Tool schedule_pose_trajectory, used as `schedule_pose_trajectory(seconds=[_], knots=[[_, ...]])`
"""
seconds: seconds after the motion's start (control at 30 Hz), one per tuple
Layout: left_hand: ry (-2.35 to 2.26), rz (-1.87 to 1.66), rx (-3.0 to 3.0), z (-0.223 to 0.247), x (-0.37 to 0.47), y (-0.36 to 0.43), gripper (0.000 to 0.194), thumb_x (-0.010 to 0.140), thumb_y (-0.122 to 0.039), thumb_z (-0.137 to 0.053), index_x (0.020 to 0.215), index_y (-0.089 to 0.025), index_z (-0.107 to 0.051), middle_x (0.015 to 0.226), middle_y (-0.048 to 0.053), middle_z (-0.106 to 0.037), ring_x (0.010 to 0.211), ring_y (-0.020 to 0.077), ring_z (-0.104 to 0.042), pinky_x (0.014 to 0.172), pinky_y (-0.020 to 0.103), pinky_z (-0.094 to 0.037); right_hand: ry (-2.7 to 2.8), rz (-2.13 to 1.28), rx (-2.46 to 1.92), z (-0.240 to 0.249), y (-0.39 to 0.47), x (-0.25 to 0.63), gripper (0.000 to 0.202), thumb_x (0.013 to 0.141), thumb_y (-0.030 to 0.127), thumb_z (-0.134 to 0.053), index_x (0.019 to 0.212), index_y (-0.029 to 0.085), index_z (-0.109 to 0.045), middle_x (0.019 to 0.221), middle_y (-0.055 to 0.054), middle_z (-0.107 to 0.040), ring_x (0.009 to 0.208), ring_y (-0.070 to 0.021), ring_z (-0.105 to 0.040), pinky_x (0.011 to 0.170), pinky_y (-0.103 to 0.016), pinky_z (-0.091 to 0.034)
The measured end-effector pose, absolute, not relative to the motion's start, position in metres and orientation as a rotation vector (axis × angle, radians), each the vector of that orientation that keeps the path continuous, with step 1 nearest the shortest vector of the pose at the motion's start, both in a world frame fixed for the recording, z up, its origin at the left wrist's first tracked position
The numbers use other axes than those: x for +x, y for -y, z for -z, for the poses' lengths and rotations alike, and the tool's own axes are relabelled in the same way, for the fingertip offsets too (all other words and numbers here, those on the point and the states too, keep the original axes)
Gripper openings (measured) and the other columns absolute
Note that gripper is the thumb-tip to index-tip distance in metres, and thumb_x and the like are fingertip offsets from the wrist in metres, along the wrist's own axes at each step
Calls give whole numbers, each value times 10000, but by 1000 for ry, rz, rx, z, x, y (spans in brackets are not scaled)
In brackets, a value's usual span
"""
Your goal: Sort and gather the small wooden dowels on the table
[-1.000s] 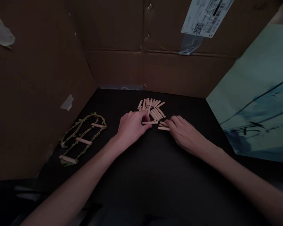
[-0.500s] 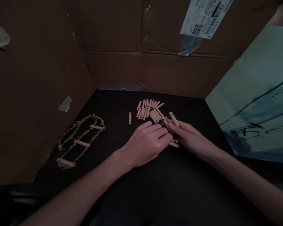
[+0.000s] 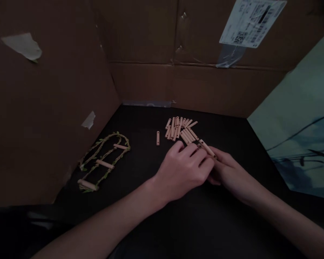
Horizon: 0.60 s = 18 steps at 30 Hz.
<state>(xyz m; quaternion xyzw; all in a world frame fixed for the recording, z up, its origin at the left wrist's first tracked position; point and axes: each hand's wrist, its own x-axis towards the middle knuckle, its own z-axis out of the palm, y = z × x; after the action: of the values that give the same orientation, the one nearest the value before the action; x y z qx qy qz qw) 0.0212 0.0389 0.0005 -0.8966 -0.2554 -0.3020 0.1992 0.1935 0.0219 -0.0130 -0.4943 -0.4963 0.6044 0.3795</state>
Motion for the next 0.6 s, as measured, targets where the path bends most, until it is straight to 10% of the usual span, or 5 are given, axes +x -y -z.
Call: schedule_pose_trajectory(seconds=[0.2, 0.6], knots=[[866, 925, -2448, 1, 24, -34, 161, 1012, -133, -535, 898, -165, -643, 902, 19, -680, 815, 174, -602, 608, 347, -400, 1279, -1168, -1239, 11, -18, 177, 254, 912, 425, -692, 999, 211, -587, 839, -24, -517, 689, -142, -466, 528, -228, -404], [1006, 945, -2803, 8, 24, -29, 367, 1012, -79, -414, 1374, -126, -449, 1231, 88, -610, 1098, 188, -622, 718, 279, -578, 535, -1404, -1311, 12, 18, 203, 409, 651, 375, -958, 858, 179, -665, 722, 32, -319, 572, -52, -136, 393, -160, -258]])
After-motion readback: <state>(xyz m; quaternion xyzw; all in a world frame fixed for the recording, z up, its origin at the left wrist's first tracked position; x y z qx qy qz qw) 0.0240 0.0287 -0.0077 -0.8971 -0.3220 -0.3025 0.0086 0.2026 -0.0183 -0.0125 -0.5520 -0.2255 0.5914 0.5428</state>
